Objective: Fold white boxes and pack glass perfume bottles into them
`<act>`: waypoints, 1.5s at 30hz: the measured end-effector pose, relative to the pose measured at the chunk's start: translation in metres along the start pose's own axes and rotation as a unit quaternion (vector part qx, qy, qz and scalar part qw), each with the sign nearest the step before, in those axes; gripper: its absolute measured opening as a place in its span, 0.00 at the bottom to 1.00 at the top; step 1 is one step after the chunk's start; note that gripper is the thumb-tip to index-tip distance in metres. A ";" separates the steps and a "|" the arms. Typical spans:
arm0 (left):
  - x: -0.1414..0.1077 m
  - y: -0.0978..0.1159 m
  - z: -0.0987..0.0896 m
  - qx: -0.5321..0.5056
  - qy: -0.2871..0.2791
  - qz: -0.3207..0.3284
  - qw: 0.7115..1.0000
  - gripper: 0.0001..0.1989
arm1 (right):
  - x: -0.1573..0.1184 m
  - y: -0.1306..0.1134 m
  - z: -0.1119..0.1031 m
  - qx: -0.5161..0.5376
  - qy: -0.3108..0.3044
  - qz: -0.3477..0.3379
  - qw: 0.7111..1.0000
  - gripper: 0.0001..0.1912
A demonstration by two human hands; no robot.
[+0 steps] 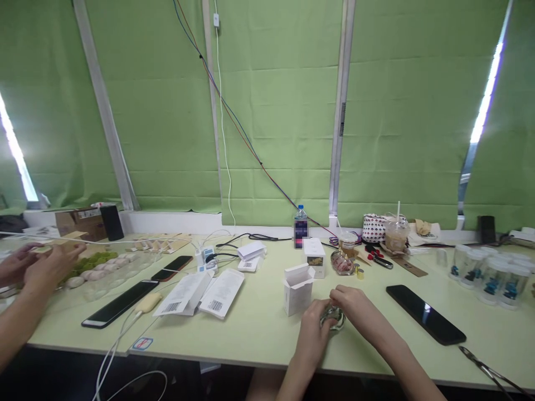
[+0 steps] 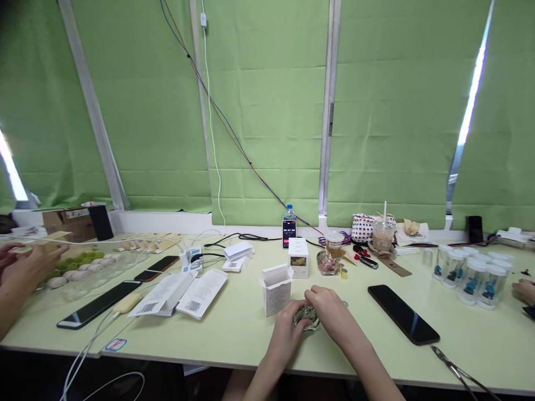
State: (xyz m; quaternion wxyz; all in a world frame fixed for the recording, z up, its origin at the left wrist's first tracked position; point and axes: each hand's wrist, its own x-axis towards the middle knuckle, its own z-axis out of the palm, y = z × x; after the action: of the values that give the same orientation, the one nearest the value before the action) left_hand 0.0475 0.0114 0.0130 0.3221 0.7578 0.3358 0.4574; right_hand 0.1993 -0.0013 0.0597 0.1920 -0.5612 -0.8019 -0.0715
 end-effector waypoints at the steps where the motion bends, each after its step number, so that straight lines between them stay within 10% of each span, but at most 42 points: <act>1: 0.000 0.000 0.000 0.002 0.001 -0.001 1.000 0.20 | 0.000 -0.001 0.000 -0.006 -0.003 0.000 1.000 0.12; 45: 0.000 0.001 -0.002 -0.007 0.007 -0.026 1.000 0.19 | 0.003 0.012 0.000 0.153 -0.041 0.031 0.987 0.21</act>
State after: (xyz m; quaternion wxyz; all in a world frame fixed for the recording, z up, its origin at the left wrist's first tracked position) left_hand 0.0457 0.0111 0.0150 0.3370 0.7431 0.3547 0.4565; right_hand 0.2093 0.0057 0.0602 0.2441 -0.5523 -0.7930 0.0810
